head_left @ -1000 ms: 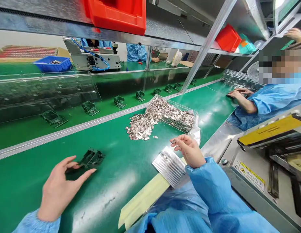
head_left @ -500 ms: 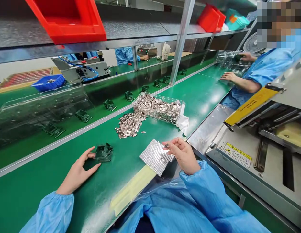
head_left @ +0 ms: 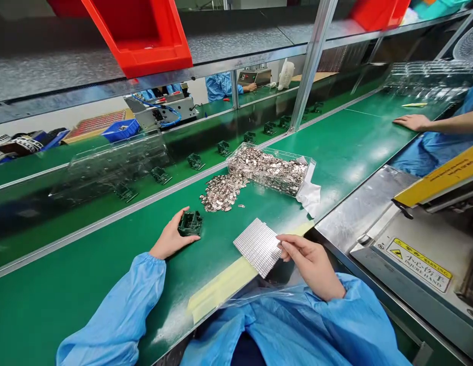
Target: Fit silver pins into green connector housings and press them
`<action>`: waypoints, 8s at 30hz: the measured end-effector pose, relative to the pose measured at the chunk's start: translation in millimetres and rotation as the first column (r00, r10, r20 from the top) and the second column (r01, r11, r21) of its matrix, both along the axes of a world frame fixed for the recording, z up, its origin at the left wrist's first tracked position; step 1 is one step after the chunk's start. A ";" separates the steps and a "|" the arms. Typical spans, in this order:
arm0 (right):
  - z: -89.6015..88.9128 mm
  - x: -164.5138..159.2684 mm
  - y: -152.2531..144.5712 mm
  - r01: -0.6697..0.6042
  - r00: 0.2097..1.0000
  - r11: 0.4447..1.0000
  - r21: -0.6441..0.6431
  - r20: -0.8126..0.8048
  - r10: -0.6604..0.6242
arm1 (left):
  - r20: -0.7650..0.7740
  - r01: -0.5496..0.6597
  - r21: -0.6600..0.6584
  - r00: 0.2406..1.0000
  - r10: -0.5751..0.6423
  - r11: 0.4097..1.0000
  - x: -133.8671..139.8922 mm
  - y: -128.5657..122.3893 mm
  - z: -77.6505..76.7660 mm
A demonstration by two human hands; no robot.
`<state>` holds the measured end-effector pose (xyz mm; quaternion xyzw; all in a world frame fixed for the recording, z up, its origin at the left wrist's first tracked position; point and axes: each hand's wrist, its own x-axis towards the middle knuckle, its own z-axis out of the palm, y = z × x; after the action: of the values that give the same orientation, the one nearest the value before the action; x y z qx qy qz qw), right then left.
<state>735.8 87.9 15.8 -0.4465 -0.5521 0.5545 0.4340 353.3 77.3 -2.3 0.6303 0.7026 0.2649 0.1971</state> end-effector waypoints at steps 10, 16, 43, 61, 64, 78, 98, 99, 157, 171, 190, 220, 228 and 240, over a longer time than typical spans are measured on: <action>4.0 -17.5 -9.7 -0.009 0.999 1.000 0.024 -0.049 0.011 | 0.683 -0.087 0.126 0.730 -0.023 0.988 125.6 -21.1 3.2; 2.1 -24.9 -20.7 0.014 0.996 0.983 0.184 0.083 -0.030 | 0.725 0.083 0.231 0.649 -0.229 0.969 178.7 -27.0 5.0; -9.1 -49.0 -32.4 0.132 0.973 0.966 0.220 0.155 -0.168 | 0.722 0.173 0.178 0.647 -0.248 0.969 180.8 -42.3 -9.1; -11.5 -56.4 -36.7 0.141 0.986 0.989 0.046 -0.097 -0.136 | 0.790 0.067 0.125 0.598 -0.140 0.990 188.1 -47.3 4.2; -11.4 -55.5 -38.6 0.151 0.984 0.987 0.055 -0.104 -0.145 | 0.787 0.071 0.124 0.601 -0.142 0.990 188.0 -49.1 4.5; -23.5 -20.1 -49.6 0.253 0.967 0.961 0.110 -0.058 -0.248 | 0.754 0.162 0.113 0.629 -0.191 0.980 191.3 -44.8 12.4; -92.2 -18.3 -34.4 0.258 0.950 0.952 0.166 0.137 -0.281 | 0.836 0.149 0.059 0.533 -0.130 0.987 221.7 17.5 -10.1; -93.9 -17.4 -34.6 0.246 0.948 0.950 0.190 0.157 -0.277 | 0.835 0.151 0.057 0.534 -0.130 0.987 221.9 17.5 -9.5; -19.5 -18.6 -3.8 0.282 0.944 0.940 0.192 0.116 -0.307 | 0.710 0.284 0.223 0.608 -0.355 0.933 213.1 4.2 -14.6; -39.2 -19.6 -13.9 0.262 0.911 0.894 0.363 0.214 -0.354 | 0.712 0.328 0.244 0.578 -0.398 0.913 212.2 4.9 -17.2; -43.8 -26.3 -10.9 0.313 0.922 0.864 0.394 0.091 -0.375 | 0.696 0.369 0.281 0.557 -0.453 0.886 209.4 7.8 -16.1; 51.9 280.3 -144.2 0.898 0.123 0.011 0.439 -0.227 -0.966 | 0.422 0.859 0.327 0.241 -0.874 0.395 551.7 46.0 110.5; 83.0 310.2 -97.2 0.634 0.361 0.559 0.534 0.435 -0.825 | 0.560 0.893 0.229 0.204 -0.803 0.386 430.9 67.5 112.3; 36.5 311.8 -159.5 0.781 -0.058 0.299 0.548 0.541 -0.839 | 0.527 0.918 -0.097 0.375 -0.763 0.384 362.9 83.9 34.4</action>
<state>1047.5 -71.6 52.4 -0.8526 -0.3175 -0.0847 0.4063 716.3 161.2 32.1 0.7830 0.2492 0.1044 0.5603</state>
